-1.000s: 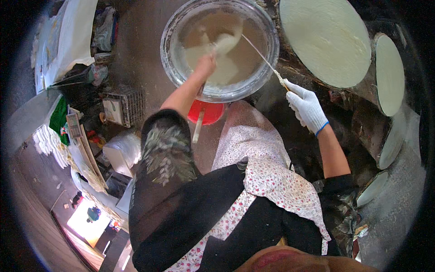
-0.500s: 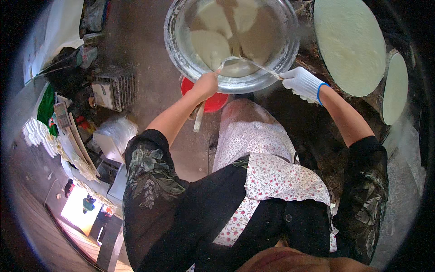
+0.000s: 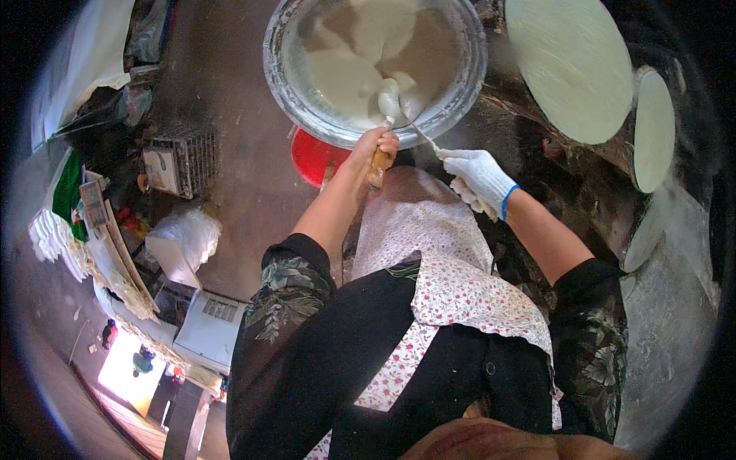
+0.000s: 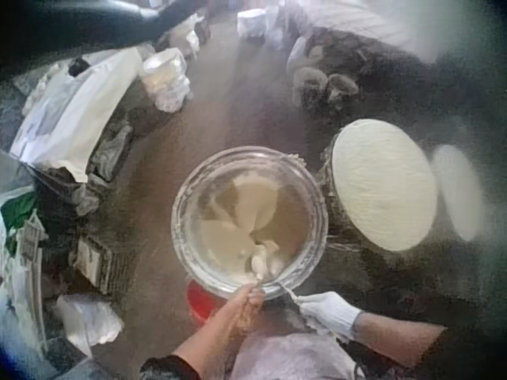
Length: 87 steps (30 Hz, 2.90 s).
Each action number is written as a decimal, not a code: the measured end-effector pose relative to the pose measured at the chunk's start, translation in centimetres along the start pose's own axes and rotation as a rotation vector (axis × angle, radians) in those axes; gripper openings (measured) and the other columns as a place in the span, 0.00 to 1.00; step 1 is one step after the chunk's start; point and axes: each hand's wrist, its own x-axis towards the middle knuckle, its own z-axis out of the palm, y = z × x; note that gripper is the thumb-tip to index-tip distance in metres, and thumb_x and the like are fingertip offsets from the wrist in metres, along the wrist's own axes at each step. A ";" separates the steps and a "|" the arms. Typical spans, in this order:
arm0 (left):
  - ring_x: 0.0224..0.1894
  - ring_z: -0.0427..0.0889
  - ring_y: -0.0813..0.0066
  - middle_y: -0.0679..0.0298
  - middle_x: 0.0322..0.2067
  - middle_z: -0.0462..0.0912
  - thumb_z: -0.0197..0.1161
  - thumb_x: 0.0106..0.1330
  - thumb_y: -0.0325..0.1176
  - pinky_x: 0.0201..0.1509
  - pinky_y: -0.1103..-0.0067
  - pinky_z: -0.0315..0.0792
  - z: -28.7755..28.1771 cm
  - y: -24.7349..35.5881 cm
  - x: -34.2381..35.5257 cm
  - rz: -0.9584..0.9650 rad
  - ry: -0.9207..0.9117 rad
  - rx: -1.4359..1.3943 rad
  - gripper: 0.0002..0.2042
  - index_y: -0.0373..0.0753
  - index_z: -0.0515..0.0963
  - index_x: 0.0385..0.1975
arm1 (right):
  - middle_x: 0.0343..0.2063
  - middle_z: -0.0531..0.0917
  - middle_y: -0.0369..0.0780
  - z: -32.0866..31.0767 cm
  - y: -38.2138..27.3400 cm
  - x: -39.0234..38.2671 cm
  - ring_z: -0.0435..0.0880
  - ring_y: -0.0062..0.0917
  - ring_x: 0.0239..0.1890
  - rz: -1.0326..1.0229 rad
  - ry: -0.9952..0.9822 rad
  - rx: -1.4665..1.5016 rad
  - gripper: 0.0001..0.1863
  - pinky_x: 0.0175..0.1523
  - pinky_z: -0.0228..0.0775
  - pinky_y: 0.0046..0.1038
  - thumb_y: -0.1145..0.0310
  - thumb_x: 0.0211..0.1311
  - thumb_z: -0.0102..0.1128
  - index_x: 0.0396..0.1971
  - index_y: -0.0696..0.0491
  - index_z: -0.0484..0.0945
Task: The person ladles batter onto multiple hot griddles, spreads it into thin crepes, flips them, and stacks the finished crepes. The person uses a ladle and a wooden spreader to manage several crepes at once.
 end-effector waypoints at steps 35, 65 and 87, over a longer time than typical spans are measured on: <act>0.18 0.68 0.83 0.70 0.21 0.65 0.40 0.86 0.36 0.22 0.83 0.72 16.9 -12.3 -23.7 0.120 -0.792 -0.143 0.16 0.40 0.64 0.31 | 0.68 0.77 0.48 -1.0 5.9 -17.5 0.75 0.27 0.69 -1.376 0.448 0.019 0.26 0.73 0.65 0.30 0.79 0.74 0.58 0.70 0.62 0.71; 0.15 0.71 0.77 0.67 0.20 0.66 0.42 0.85 0.35 0.17 0.78 0.72 35.4 -53.5 8.2 -0.748 -0.270 0.549 0.19 0.39 0.64 0.25 | 0.46 0.85 0.40 -14.7 39.8 -25.0 0.83 0.22 0.33 -0.513 1.331 0.974 0.38 0.43 0.79 0.26 0.72 0.68 0.62 0.77 0.48 0.64; 0.31 0.87 0.52 0.48 0.30 0.87 0.53 0.78 0.35 0.40 0.58 0.79 26.4 -73.5 35.7 0.580 -1.334 3.217 0.29 0.57 0.62 0.78 | 0.31 0.78 0.28 -25.0 43.8 -16.9 0.64 0.09 0.21 -0.289 1.559 1.544 0.33 0.24 0.60 0.18 0.76 0.71 0.60 0.76 0.45 0.70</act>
